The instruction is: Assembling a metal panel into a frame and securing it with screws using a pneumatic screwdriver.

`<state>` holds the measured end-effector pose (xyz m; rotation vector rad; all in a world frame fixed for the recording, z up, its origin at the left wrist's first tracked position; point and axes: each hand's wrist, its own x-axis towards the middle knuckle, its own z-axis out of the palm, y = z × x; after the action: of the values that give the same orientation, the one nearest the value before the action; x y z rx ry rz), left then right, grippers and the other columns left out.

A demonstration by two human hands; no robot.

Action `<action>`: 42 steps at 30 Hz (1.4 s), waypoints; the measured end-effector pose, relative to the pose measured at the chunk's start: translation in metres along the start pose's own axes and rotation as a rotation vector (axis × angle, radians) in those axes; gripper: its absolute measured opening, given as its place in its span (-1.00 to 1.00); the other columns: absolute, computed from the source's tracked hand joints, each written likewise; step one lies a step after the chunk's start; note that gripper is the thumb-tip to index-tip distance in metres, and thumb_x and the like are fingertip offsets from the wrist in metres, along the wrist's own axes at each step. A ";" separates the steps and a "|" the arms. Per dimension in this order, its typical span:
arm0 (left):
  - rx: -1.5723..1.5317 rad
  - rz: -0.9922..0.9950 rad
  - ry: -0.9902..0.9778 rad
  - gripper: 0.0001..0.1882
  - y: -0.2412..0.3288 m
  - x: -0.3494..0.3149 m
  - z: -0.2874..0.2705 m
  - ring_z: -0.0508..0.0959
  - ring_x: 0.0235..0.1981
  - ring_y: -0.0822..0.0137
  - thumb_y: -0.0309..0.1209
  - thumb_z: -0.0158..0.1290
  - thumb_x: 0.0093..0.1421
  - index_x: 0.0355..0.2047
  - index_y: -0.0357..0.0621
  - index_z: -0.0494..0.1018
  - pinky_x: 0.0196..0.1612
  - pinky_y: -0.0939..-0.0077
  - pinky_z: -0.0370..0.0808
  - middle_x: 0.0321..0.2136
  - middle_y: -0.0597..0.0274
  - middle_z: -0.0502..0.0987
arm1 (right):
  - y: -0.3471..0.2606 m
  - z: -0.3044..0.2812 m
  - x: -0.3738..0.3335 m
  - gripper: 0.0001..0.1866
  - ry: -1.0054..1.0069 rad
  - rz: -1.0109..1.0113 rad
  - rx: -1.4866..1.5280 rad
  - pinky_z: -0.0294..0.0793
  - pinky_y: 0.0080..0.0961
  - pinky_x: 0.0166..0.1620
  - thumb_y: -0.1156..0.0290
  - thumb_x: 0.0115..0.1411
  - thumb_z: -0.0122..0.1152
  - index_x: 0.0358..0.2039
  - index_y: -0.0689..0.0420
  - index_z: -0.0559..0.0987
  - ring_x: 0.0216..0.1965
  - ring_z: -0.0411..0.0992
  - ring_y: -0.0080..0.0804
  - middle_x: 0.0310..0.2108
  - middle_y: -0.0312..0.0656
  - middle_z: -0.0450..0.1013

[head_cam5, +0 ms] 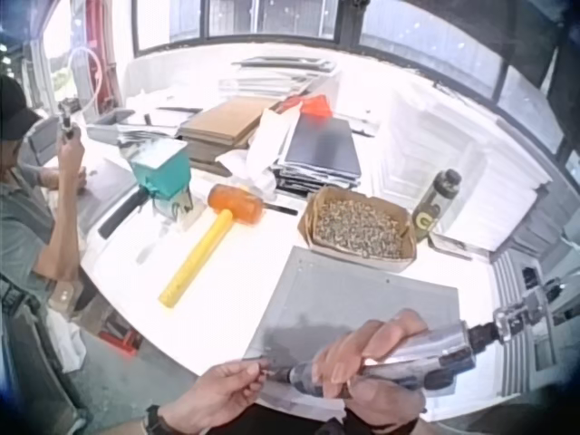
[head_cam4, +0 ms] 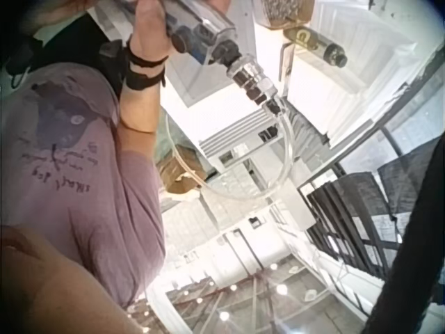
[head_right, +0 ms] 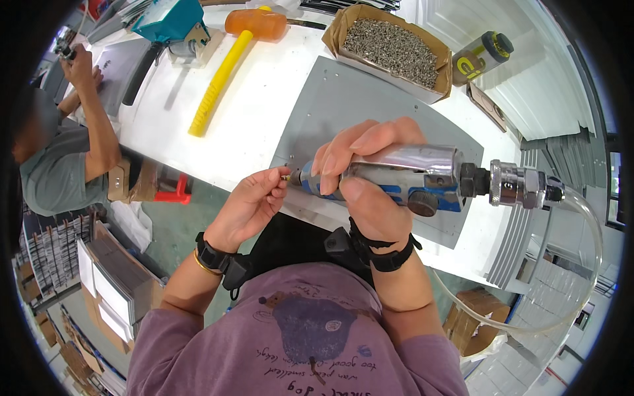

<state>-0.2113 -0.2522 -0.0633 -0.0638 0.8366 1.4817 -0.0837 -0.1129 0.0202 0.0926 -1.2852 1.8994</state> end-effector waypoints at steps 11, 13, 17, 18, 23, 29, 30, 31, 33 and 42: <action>-0.019 -0.049 0.005 -0.75 -0.003 0.001 -0.005 0.27 -0.58 0.64 -0.23 -0.04 0.21 -0.36 -0.18 0.41 -0.57 0.87 0.25 -0.55 0.40 0.37 | 0.006 -0.005 -0.003 -0.68 0.002 0.008 0.060 0.35 -0.32 -0.27 0.54 -0.04 0.15 -0.26 0.10 0.29 -0.53 0.37 -0.41 -0.41 -0.10 0.38; 0.013 -0.036 -0.001 -0.72 -0.004 0.001 -0.005 0.26 -0.61 0.64 -0.20 -0.04 0.21 -0.39 -0.18 0.41 -0.58 0.85 0.22 -0.59 0.41 0.35 | 0.009 -0.005 -0.004 -0.67 0.015 0.015 0.072 0.36 -0.32 -0.27 0.55 -0.04 0.15 -0.25 0.10 0.29 -0.53 0.37 -0.41 -0.41 -0.10 0.38; 0.142 0.011 -0.044 -0.68 -0.006 0.002 -0.010 0.23 -0.65 0.62 -0.16 -0.04 0.21 -0.44 -0.20 0.41 -0.60 0.82 0.18 -0.64 0.42 0.34 | 0.013 -0.005 -0.006 -0.67 0.052 0.042 0.025 0.31 -0.34 -0.31 0.47 -0.05 0.11 -0.24 0.11 0.29 -0.56 0.31 -0.43 -0.42 -0.17 0.33; 0.179 0.032 -0.019 -0.67 -0.007 0.002 -0.009 0.22 -0.66 0.61 -0.15 -0.04 0.20 -0.46 -0.20 0.41 -0.61 0.81 0.17 -0.65 0.41 0.33 | 0.014 -0.004 -0.007 -0.67 0.052 0.042 0.025 0.31 -0.34 -0.31 0.47 -0.05 0.11 -0.24 0.11 0.29 -0.56 0.31 -0.43 -0.42 -0.17 0.33; 0.223 0.065 0.046 -0.63 -0.011 0.001 -0.008 0.22 -0.66 0.60 -0.13 -0.07 0.22 -0.46 -0.22 0.41 -0.61 0.79 0.16 -0.65 0.38 0.35 | 0.016 -0.007 -0.008 -0.68 0.080 0.046 0.101 0.37 -0.30 -0.27 0.54 -0.04 0.10 -0.24 0.12 0.27 -0.52 0.36 -0.40 -0.41 -0.08 0.37; 0.203 0.002 0.110 -0.62 -0.008 -0.006 -0.001 0.30 -0.57 0.57 -0.17 -0.17 0.28 -0.25 -0.29 0.41 -0.52 0.76 0.25 -0.58 0.35 0.39 | 0.012 -0.011 -0.007 -0.67 0.047 0.020 0.044 0.37 -0.29 -0.27 0.54 -0.05 0.10 -0.24 0.13 0.27 -0.52 0.36 -0.39 -0.41 -0.08 0.38; 0.227 0.002 0.073 -0.65 -0.009 -0.009 -0.004 0.36 -0.49 0.53 -0.24 -0.19 0.29 -0.18 -0.32 0.38 -0.43 0.73 0.32 -0.50 0.30 0.42 | 0.012 -0.012 -0.007 -0.67 0.044 0.022 0.043 0.37 -0.29 -0.27 0.54 -0.05 0.10 -0.24 0.13 0.27 -0.52 0.36 -0.39 -0.41 -0.08 0.38; 0.251 0.003 0.035 -0.67 -0.011 -0.011 -0.006 0.42 -0.42 0.49 -0.31 -0.21 0.30 -0.11 -0.35 0.35 -0.34 0.69 0.39 -0.42 0.24 0.45 | 0.013 -0.012 -0.008 -0.68 0.048 0.022 0.003 0.38 -0.32 -0.28 0.56 -0.05 0.10 -0.25 0.15 0.28 -0.52 0.36 -0.39 -0.42 -0.07 0.38; 0.203 -0.029 0.014 -0.69 -0.013 -0.017 -0.004 0.45 -0.32 0.42 -0.38 -0.23 0.30 -0.08 -0.37 0.31 -0.22 0.64 0.41 -0.31 0.17 0.44 | 0.015 -0.011 -0.007 -0.69 0.049 0.025 -0.037 0.39 -0.35 -0.30 0.58 -0.06 0.10 -0.26 0.16 0.28 -0.52 0.36 -0.40 -0.42 -0.06 0.39; 0.178 -0.149 -0.092 -0.69 -0.007 -0.025 -0.010 0.46 -0.08 0.28 -0.47 -0.24 0.28 -0.02 -0.41 0.24 -0.03 0.53 0.44 -0.10 -0.01 0.40 | 0.032 -0.009 -0.001 -0.70 -0.022 0.056 -0.219 0.42 -0.52 -0.38 0.69 -0.10 0.06 -0.31 0.23 0.29 -0.51 0.36 -0.47 -0.43 -0.02 0.41</action>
<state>-0.2063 -0.2792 -0.0610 0.0732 0.8666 1.2568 -0.1003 -0.1110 -0.0080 -0.0364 -1.5162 1.7962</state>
